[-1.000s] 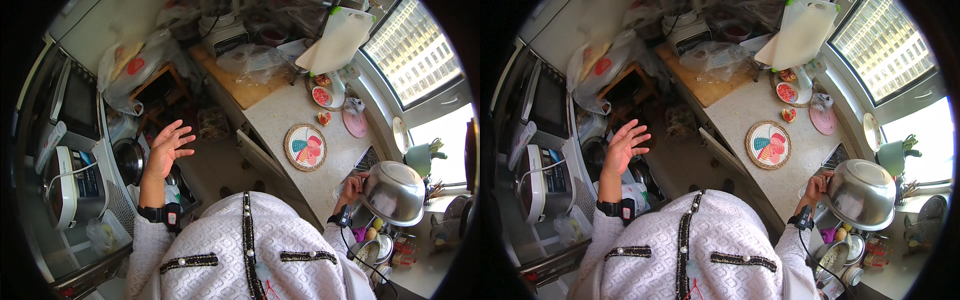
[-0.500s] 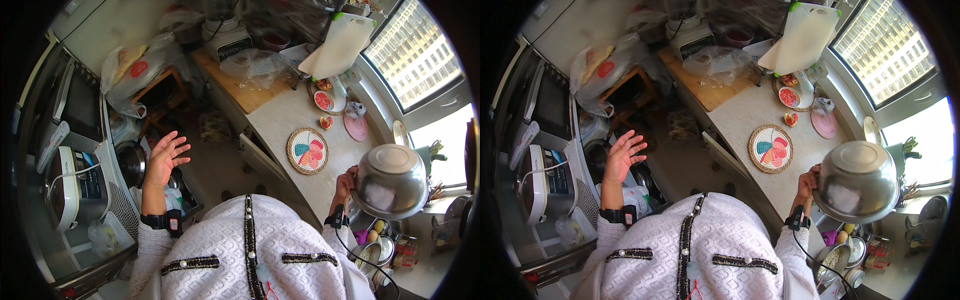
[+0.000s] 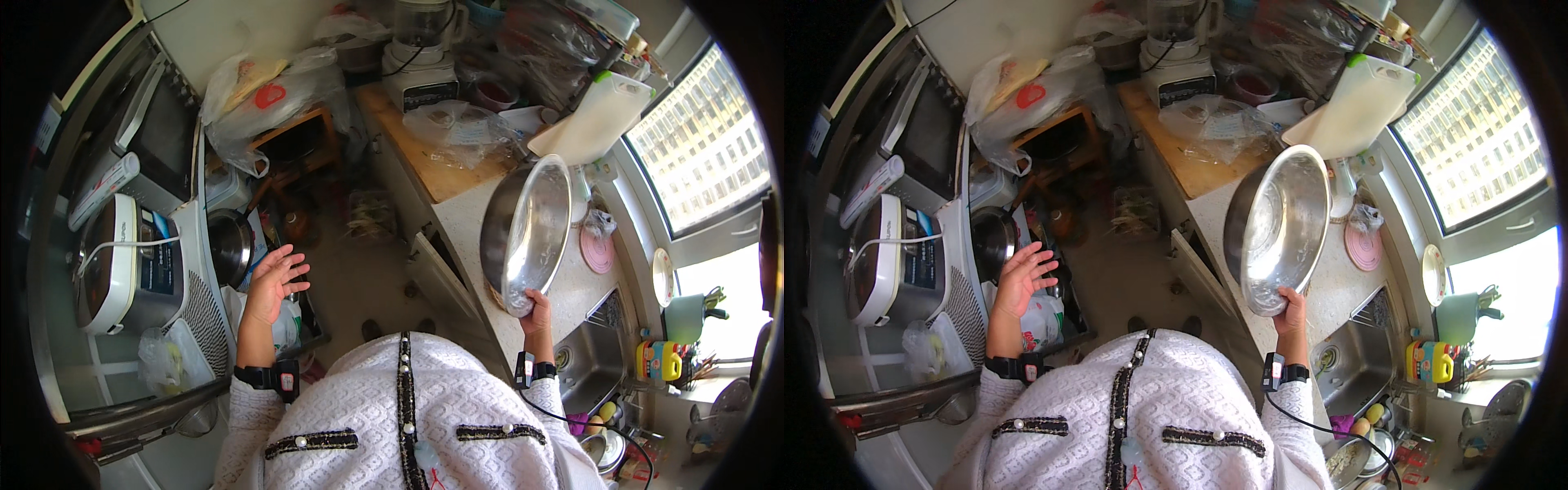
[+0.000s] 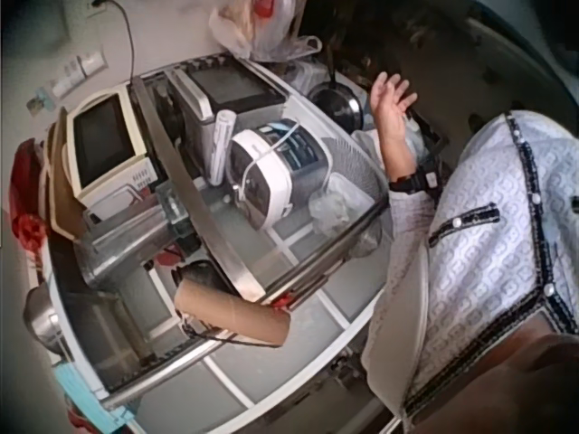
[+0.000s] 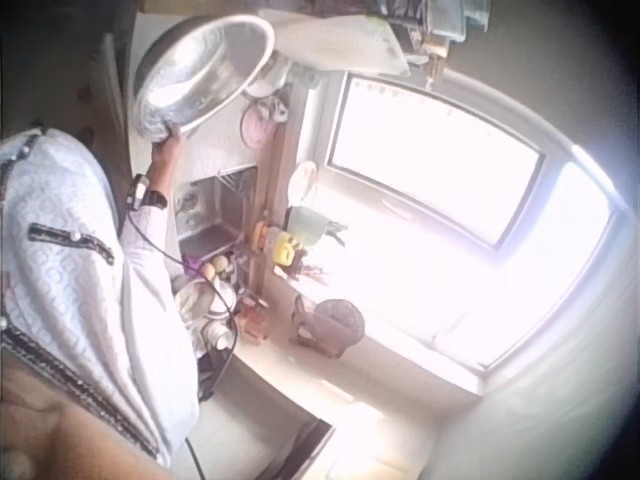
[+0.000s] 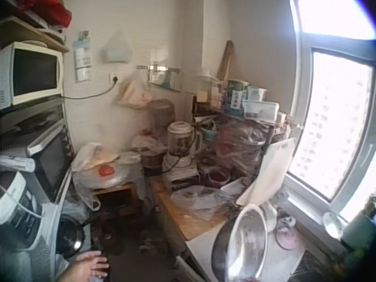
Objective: The person mixes a white powder in a metal bowl, adds a small packet of ingredient, scoops flour from a bag into the bowl, then fills a small metal cup with water from the sink and pours it into the bowl while stirring with chopsticks.
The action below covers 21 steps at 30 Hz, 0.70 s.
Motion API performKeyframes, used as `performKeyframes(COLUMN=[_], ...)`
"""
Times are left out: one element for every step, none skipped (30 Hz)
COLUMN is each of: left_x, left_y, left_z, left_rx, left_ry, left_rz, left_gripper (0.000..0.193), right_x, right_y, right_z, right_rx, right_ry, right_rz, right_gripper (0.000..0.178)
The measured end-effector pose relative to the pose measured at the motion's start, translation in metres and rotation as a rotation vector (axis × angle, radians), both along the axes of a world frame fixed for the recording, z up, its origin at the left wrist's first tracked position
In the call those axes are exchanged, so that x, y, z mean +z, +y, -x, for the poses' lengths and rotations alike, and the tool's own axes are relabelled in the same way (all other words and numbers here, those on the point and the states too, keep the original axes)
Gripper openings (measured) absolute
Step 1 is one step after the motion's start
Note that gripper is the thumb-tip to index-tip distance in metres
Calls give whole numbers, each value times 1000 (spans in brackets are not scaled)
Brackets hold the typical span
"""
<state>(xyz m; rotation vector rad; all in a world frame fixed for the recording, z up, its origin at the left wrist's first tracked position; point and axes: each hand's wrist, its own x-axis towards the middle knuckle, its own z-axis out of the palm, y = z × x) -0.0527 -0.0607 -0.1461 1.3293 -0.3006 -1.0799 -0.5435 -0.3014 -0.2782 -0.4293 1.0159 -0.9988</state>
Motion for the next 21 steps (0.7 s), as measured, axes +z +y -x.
performKeyframes(left_x=[-2, -3, -4, -6, -7, -8, -9, -10, -11, -11, -12, -12, -13, -13, -14, -14, -15, -16, -17, -17, -18], left_y=[5, 11, 16, 21, 26, 30, 34, 38, 41, 44, 46, 48, 49, 50, 51, 51, 52, 52, 52, 53, 53], left_z=[-1, -2, -3, -4, -4, -4, -3, -3, -3, -3, -2, -2, -2, -2, -2, -2, -2, -2, -2, -2, -1], left_rx=[16, 31, 47, 61, 81, 83, 90, 97, 109, 121, 133, 137, 141, 150, 147, 149, 152, 148, 144, 148, 142], left_ry=[0, 0, 3, 5, 4, 6, 3, -6, 1, 2, -3, 2, 0, -8, -3, -4, -12, -2, 2, -3, 3], left_rz=[-5, -11, -10, -9, -20, -10, -11, -17, -17, -22, -25, -30, -33, -41, -37, -38, -38, -35, -32, -40, -33], left_gripper=[43, 43, 43, 44, 44, 44, 45, 46, 46, 46, 45, 45, 45, 45, 45, 45, 45, 44, 43, 42, 42], right_x=[0, 0, -1, -2, -3, -3, -3, -2, -1, 0, 2, 3, 3, 4, 4, 4, 3, 2, 1, -1, -2], right_y=[-2, -3, -5, -7, -8, -10, -11, -11, -12, -12, -12, -13, -14, -14, -14, -15, -16, -17, -18, -19, -20], right_z=[-7, -14, -18, -23, -25, -27, -28, -29, -30, -30, -31, -34, -36, -37, -37, -37, -36, -36, -34, -34, -33], right_rx=[34, 9, -25, -30, -68, -39, -44, -46, -41, -33, -28, -55, -85, -89, -116, -116, -121, -125, -134, -142, -142], right_ry=[-9, 34, 111, 155, 236, 238, 277, 318, 355, 396, 458, 444, 450, 440, 461, 467, 480, 486, 499, 511, 521], right_rz=[31, 48, 31, 49, 40, 81, 94, 105, 109, 111, 105, 98, 85, 94, 87, 101, 111, 104, 92, 80, 73], right_gripper=[14, 11, 10, 10, 10, 10, 10, 10, 10, 10, 10, 11, 12, 13, 11, 10, 10, 10, 11, 11, 12])
